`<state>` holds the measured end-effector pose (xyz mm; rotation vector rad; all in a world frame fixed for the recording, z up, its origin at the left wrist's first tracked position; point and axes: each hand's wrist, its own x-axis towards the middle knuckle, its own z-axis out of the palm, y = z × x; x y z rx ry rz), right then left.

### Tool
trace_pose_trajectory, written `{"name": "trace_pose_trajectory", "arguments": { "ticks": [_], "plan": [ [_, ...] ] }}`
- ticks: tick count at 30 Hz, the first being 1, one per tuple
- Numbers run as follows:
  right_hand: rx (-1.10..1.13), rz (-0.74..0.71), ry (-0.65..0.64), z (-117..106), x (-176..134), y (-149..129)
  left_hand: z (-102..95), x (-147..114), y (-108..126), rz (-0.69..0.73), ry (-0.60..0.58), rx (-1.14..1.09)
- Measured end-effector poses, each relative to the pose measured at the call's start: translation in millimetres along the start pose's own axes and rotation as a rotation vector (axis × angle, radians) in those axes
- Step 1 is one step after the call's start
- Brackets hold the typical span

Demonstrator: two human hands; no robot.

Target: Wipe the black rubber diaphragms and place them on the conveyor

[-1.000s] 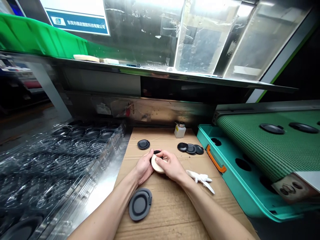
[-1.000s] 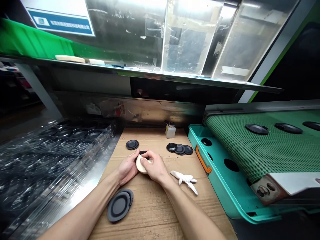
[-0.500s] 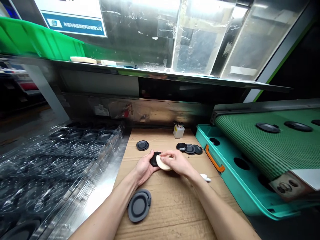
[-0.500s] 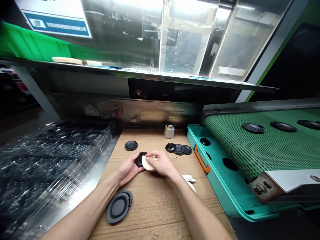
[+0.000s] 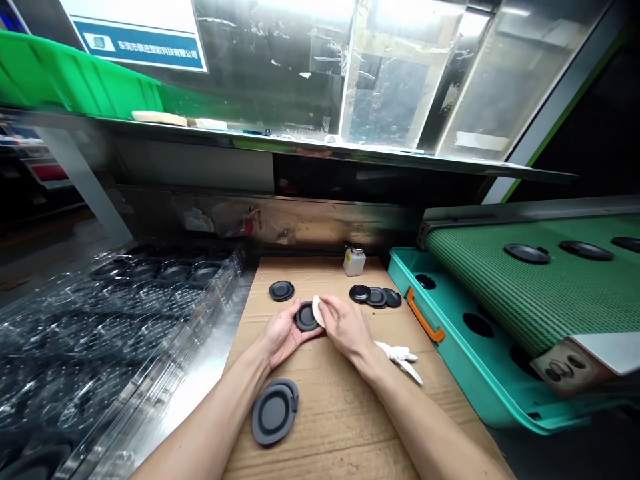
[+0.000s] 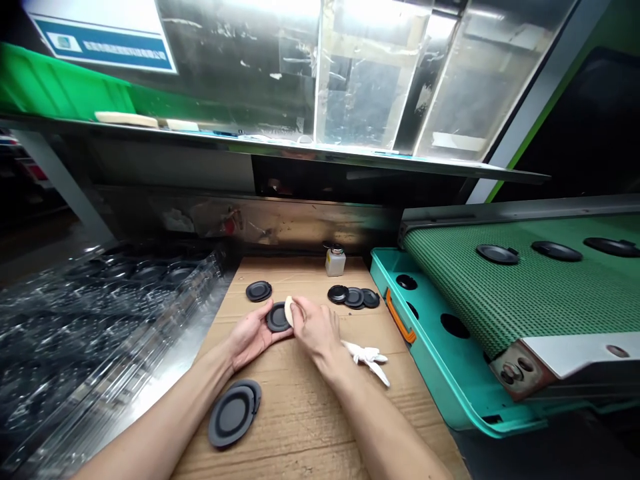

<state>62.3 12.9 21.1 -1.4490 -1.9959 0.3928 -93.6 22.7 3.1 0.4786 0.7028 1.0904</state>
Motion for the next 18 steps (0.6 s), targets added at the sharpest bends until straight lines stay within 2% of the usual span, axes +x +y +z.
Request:
{"name": "trace_pose_trajectory", "arguments": {
  "ticks": [5,9,14,18],
  "plan": [
    [-0.132,-0.122,-0.002,9,0,-1,0.9,-1,-2,0.006,0.004,0.026],
    [-0.289,-0.001,0.103,15,1,-1,1.8,-2,0,0.015,0.02,-0.024],
    [-0.217,-0.06,0.044,17,-4,-1,2.3,-1,-1,0.026,0.032,-0.032],
    [-0.278,0.047,0.103,18,-4,-1,-0.4,1,-2,0.032,0.039,-0.039]
  ]
}}
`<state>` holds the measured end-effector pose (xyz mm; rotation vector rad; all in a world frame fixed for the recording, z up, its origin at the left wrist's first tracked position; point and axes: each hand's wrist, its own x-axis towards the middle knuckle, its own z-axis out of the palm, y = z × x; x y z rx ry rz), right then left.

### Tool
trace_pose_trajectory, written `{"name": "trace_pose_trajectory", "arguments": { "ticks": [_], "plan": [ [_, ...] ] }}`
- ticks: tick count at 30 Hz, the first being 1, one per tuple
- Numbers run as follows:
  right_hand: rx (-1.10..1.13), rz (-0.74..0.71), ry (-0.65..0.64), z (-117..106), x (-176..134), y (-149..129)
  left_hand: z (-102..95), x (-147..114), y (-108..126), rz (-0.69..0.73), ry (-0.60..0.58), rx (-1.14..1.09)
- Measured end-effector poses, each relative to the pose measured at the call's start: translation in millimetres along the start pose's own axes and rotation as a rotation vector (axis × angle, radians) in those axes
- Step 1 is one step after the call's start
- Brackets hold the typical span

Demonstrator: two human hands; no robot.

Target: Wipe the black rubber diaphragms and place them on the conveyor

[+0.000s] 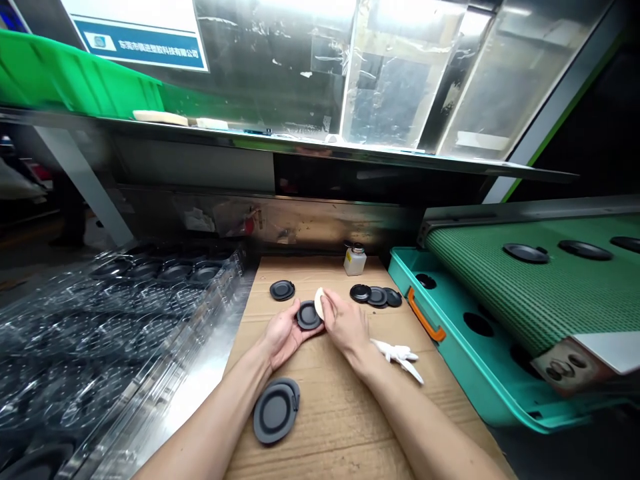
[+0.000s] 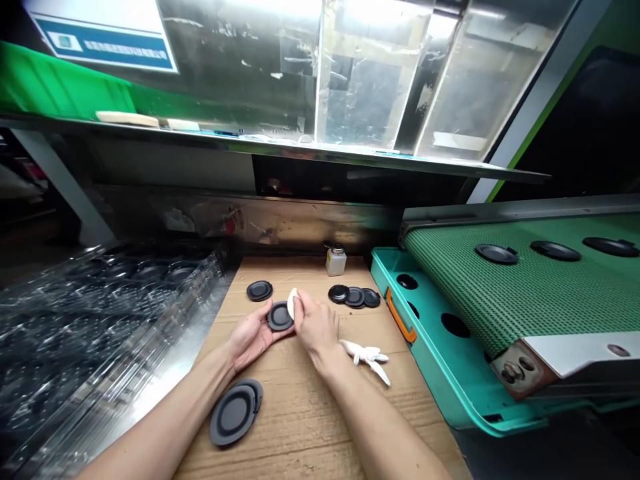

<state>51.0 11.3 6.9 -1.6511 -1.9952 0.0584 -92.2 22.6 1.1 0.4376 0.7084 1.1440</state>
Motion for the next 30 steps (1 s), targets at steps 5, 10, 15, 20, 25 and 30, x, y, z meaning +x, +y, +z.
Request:
{"name": "trace_pose_trajectory", "arguments": {
  "ticks": [5,10,15,20,25,30],
  "plan": [
    [-0.028,-0.042,-0.022,1,-2,-2,-0.6,1,-1,-0.009,-0.009,0.01],
    [-0.046,-0.049,-0.041,-1,-1,-10,0.9,0,-1,-0.002,0.019,0.001],
    [-0.043,0.013,-0.034,-3,0,-10,2.1,0,1,-0.009,0.031,0.014],
    [-0.031,-0.003,-0.047,-4,-1,-4,4.2,-2,1,-0.003,0.061,0.036],
    [0.023,-0.046,-0.047,-3,-5,-1,5.1,-2,2,-0.029,0.04,0.051],
    [0.137,0.107,0.023,-17,10,21,0.6,-4,5,-0.032,0.026,0.074]
  ]
}}
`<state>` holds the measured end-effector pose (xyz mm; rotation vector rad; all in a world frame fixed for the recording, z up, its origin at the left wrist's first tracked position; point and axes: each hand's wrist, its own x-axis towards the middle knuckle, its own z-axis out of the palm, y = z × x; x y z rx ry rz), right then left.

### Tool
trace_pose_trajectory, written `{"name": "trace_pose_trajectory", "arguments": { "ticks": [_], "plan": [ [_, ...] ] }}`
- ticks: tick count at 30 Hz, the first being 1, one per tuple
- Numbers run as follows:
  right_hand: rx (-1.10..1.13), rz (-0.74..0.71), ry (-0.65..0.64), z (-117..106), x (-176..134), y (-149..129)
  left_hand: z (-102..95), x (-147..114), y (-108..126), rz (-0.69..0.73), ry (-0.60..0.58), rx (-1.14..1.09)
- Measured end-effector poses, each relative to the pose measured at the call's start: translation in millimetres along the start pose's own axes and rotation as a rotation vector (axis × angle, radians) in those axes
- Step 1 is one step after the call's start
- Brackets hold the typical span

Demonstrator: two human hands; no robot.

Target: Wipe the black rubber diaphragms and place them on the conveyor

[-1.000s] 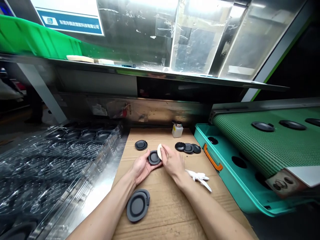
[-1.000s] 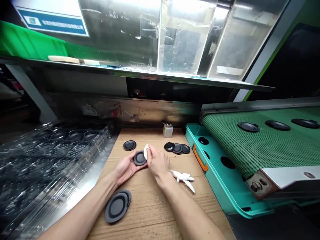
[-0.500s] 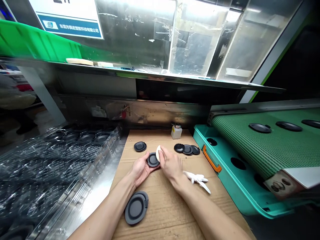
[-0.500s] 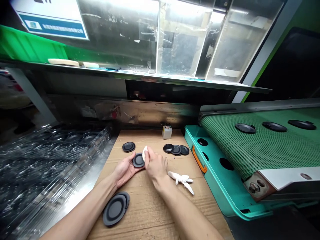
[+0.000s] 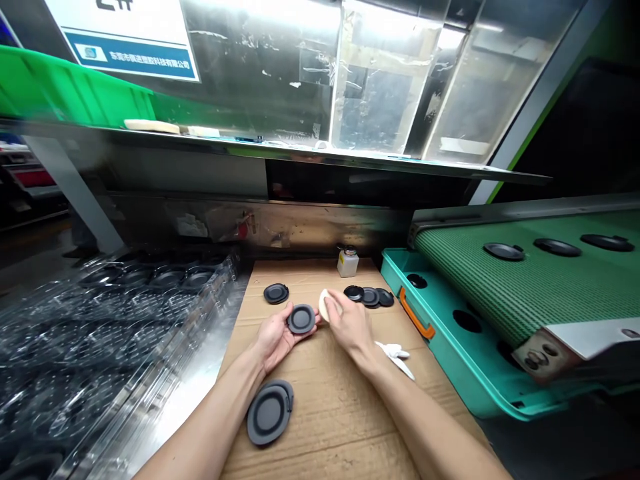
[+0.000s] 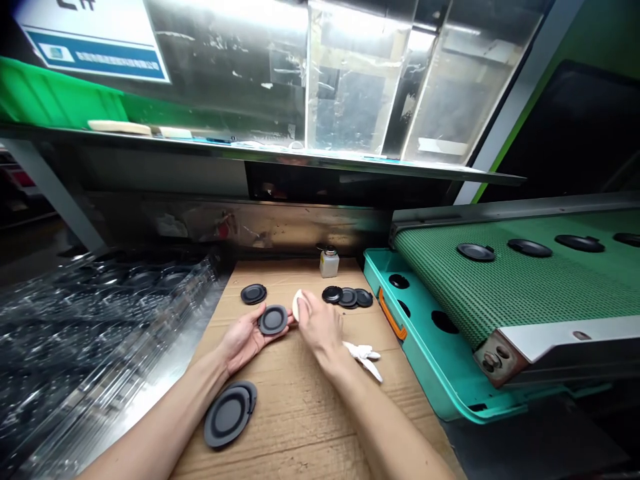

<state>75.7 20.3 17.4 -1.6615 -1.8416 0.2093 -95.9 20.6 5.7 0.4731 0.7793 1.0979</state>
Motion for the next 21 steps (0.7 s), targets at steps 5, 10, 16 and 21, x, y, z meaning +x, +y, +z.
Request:
{"name": "trace_pose_trajectory", "arguments": {
  "ticks": [5,10,16,21],
  "plan": [
    [-0.04,0.076,0.018,-36,11,38,-4.3,-4,3,-0.022,-0.034,-0.061],
    [-0.349,0.091,-0.142,-65,-18,68,-6.6,-5,5,-0.088,-0.109,-0.109],
    [-0.387,-0.233,-0.15,-68,-67,78,-11.9,-4,4,-0.134,-0.172,-0.15],
    [-0.235,-0.323,-0.19,-55,-75,49,-14.3,-4,1,-0.125,-0.244,-0.158]
  ]
}}
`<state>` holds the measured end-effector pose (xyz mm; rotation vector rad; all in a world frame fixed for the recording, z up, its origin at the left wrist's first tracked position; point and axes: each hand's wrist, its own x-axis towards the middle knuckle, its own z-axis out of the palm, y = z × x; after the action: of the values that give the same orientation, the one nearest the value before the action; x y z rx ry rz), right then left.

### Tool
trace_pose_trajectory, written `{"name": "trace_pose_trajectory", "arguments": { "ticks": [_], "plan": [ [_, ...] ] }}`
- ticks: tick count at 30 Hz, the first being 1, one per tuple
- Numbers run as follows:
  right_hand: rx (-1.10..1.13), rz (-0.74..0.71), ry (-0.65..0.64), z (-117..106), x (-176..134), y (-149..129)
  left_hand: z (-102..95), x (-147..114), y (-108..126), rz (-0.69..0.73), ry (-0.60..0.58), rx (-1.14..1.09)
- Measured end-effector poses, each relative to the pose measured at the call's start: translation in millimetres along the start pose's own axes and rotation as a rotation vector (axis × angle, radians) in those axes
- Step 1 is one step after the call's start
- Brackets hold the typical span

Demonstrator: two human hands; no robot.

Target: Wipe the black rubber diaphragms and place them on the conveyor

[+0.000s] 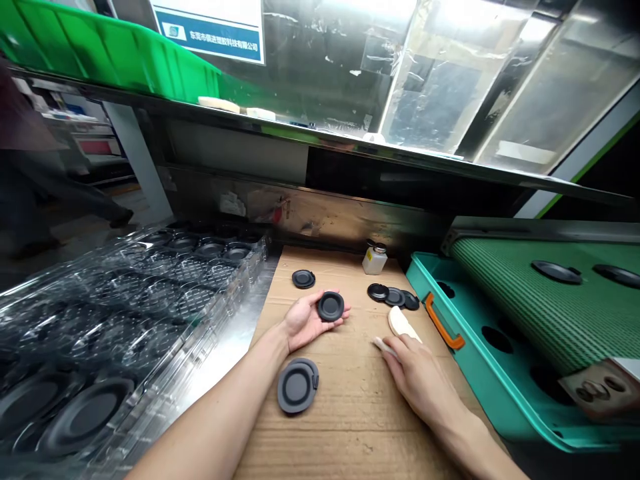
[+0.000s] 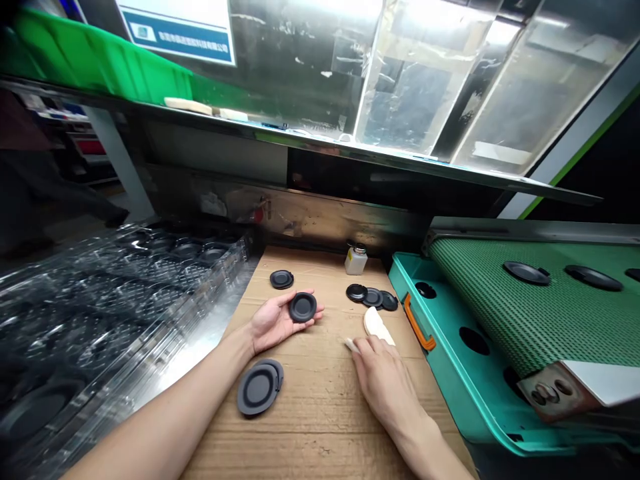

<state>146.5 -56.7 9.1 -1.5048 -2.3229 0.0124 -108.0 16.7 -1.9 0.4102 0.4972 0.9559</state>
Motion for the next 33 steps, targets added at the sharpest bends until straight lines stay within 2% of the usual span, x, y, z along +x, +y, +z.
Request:
{"name": "trace_pose_trajectory", "arguments": {
  "ticks": [3,5,9,11,14,18,21,26,30,33],
  "plan": [
    [0.206,-0.081,0.077,1,33,-27,-0.3,0,-3,0.044,-0.044,0.026],
    [0.28,-0.14,0.097,7,58,-43,0.4,0,-4,0.085,-0.033,0.033],
    [0.166,-0.098,0.148,31,91,-65,3.4,2,-7,0.112,0.045,0.043],
    [0.138,-0.08,0.19,44,94,-72,5.0,2,-8,0.114,0.083,0.037],
    [0.148,-0.147,0.172,53,88,-77,6.7,2,-8,0.13,0.124,0.032],
    [0.114,-0.203,0.111,48,82,-70,7.2,2,-8,0.149,0.142,0.043],
    [0.071,-0.148,0.165,45,86,-63,6.9,4,-10,0.135,0.125,0.06],
    [0.117,-0.269,0.162,46,90,-57,6.3,4,-9,0.134,0.127,0.054],
    [0.16,-0.177,0.233,47,90,-53,8.2,3,-11,0.129,0.126,0.076],
    [0.202,-0.221,0.258,49,95,-57,9.9,3,-14,0.146,0.106,0.112]
  ]
}}
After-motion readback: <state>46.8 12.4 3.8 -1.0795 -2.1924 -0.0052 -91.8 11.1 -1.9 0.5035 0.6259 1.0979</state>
